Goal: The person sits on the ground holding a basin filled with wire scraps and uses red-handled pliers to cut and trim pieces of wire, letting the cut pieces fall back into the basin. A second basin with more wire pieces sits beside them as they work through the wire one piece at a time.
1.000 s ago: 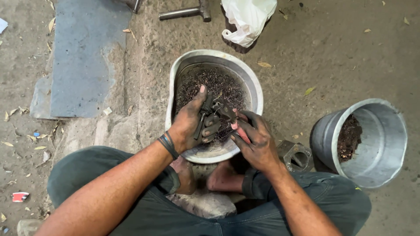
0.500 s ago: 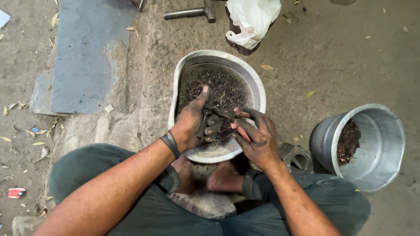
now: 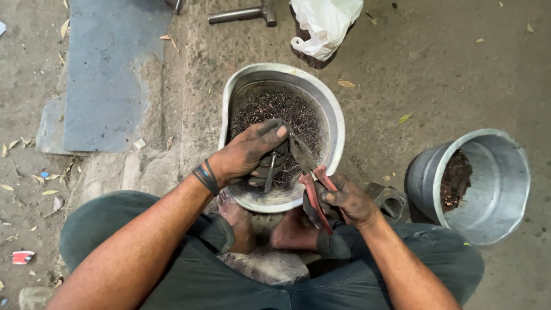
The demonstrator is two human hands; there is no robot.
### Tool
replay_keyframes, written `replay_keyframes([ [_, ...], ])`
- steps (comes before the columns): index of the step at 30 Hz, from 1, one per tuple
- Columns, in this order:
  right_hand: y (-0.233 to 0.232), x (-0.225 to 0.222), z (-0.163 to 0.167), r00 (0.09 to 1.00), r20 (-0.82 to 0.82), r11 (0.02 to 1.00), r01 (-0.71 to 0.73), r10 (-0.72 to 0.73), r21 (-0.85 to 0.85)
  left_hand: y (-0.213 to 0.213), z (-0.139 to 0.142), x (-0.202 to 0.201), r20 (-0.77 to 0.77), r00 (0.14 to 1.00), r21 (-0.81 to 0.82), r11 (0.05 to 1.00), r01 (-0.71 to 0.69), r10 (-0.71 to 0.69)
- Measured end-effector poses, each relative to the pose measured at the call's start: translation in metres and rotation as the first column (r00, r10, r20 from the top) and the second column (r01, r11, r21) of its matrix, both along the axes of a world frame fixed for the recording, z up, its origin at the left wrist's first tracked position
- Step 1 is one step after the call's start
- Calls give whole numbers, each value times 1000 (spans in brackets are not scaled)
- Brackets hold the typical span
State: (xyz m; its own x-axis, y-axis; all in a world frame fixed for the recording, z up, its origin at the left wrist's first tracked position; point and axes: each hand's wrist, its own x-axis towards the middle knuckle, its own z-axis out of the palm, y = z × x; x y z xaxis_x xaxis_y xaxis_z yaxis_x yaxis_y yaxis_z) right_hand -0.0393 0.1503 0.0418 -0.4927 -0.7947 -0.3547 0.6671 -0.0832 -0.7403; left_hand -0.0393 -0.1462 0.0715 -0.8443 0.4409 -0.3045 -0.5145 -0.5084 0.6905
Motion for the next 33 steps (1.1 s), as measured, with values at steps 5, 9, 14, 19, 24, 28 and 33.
replay_keyframes([
  [5,19,4,-2,993,109,994,-35,46,-106,-2,-23,-5,-129,984,-181,979,95,-120],
  [9,18,3,-6,995,-95,985,31,-15,168,5,-37,-14,-108,994,-345,938,-15,-23],
  [14,4,-5,-8,953,-302,948,112,-18,298,20,-29,-19,-205,968,-338,917,-211,148],
  [19,-1,-11,4,883,-456,890,115,112,442,34,-26,-17,-152,964,-196,949,-247,219],
  [24,-20,-15,22,506,-814,678,495,284,544,28,-30,-17,-191,964,-229,947,-227,185],
  [28,-34,-17,35,455,-852,656,565,259,501,21,-25,-18,-192,965,-176,961,-213,179],
  [33,-42,-14,41,392,-887,621,640,243,452,16,-25,-22,-140,976,-232,952,-198,169],
])
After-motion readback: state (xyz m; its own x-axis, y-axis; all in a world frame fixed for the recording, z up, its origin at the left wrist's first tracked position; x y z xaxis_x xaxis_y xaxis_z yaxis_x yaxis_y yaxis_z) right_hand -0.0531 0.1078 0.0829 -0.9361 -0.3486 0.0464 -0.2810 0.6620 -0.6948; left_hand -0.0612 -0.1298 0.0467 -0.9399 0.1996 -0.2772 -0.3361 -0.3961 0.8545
